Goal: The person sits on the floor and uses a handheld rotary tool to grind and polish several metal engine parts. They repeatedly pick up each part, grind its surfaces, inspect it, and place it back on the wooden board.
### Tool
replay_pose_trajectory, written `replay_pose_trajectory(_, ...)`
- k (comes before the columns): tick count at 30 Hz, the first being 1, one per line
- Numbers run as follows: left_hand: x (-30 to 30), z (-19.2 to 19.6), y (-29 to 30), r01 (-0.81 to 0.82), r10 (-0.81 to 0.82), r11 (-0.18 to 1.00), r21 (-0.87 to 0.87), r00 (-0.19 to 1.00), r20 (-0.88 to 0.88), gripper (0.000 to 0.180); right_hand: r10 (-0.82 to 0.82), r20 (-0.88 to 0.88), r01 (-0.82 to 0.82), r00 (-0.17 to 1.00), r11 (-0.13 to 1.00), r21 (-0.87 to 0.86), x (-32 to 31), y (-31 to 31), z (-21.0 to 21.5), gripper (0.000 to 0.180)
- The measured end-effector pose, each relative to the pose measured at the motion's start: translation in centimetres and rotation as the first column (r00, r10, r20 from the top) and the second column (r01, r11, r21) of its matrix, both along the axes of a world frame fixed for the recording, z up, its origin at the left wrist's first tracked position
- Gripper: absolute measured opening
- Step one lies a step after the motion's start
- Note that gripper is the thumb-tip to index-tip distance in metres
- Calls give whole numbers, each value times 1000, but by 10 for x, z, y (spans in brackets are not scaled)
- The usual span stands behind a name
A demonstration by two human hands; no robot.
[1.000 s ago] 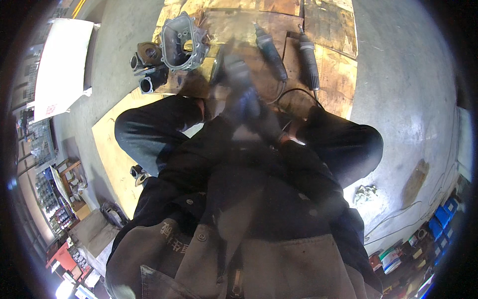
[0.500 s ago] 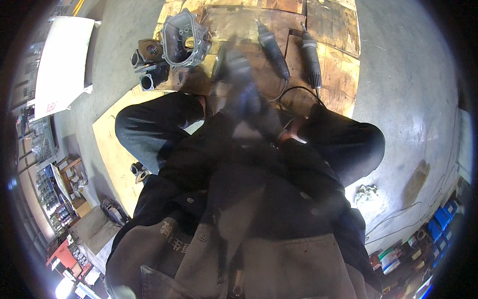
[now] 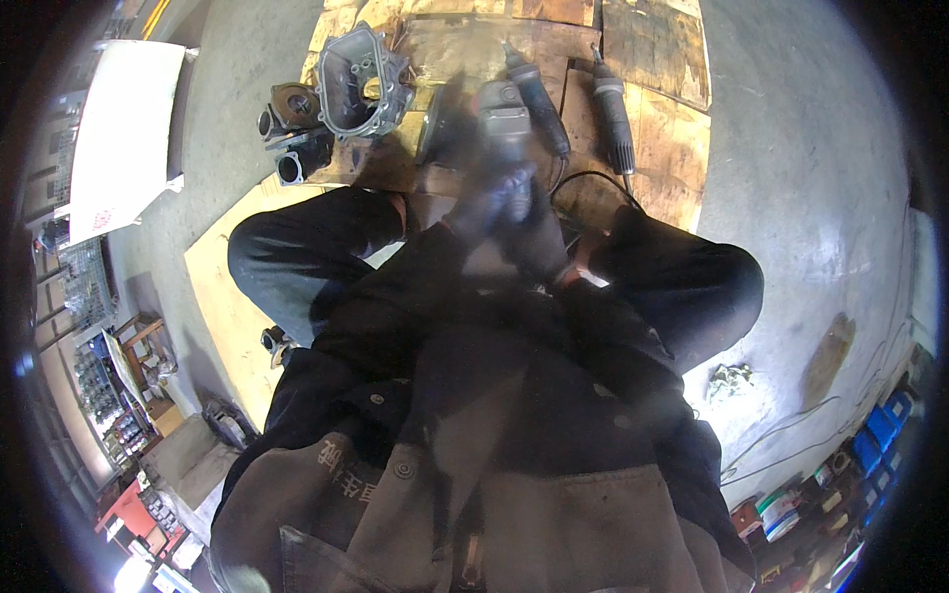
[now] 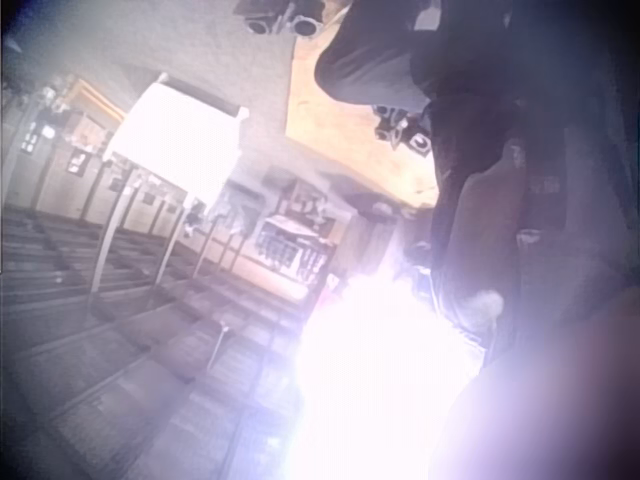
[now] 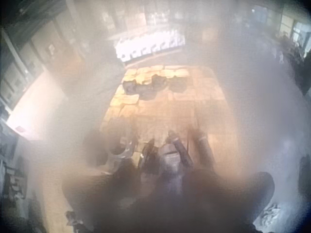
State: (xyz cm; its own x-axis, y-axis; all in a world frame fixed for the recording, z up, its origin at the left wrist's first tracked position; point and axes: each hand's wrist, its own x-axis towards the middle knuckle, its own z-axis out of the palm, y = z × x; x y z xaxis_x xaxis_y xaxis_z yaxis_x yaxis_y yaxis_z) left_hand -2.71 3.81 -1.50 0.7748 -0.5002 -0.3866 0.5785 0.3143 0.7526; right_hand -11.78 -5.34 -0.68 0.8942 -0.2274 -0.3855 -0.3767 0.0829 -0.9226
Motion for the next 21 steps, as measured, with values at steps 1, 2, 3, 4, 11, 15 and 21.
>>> replay_pose_trajectory(1, 4, 5, -1, 41, -47, 997, -70, 996, -82, 27, -14, 38, 14, 999, 1000, 1, 4, -2, -1, 47)
replay_pose_trajectory(2, 6, 10, 0, 110, -110, 994, -9, 994, -9, 29, -27, 77, 26, 997, 1000, 3, 8, -4, -2, 46)
replay_pose_trajectory(3, 8, 14, 3, 164, -185, 979, 124, 965, 185, 32, -37, 131, 37, 991, 999, 2, 12, -7, -3, 46)
replay_pose_trajectory(4, 11, 18, 7, 141, -248, 944, 298, 899, 361, 34, -49, 183, 50, 982, 999, 0, 16, -11, -3, 46)
replay_pose_trajectory(11, 47, -14, 68, -670, 172, 498, 550, 698, 695, 43, -257, 64, 198, 964, 861, 468, 25, -43, 13, 35)
replay_pose_trajectory(15, 95, -53, 101, -175, 102, 889, 423, 977, 190, 44, -291, 38, 245, 956, 863, 442, 26, -50, 21, 41)
replay_pose_trajectory(21, 162, -72, 84, -253, -789, 165, 953, 546, 282, 41, -327, 100, 240, 940, 839, 489, 23, -58, 28, 35)
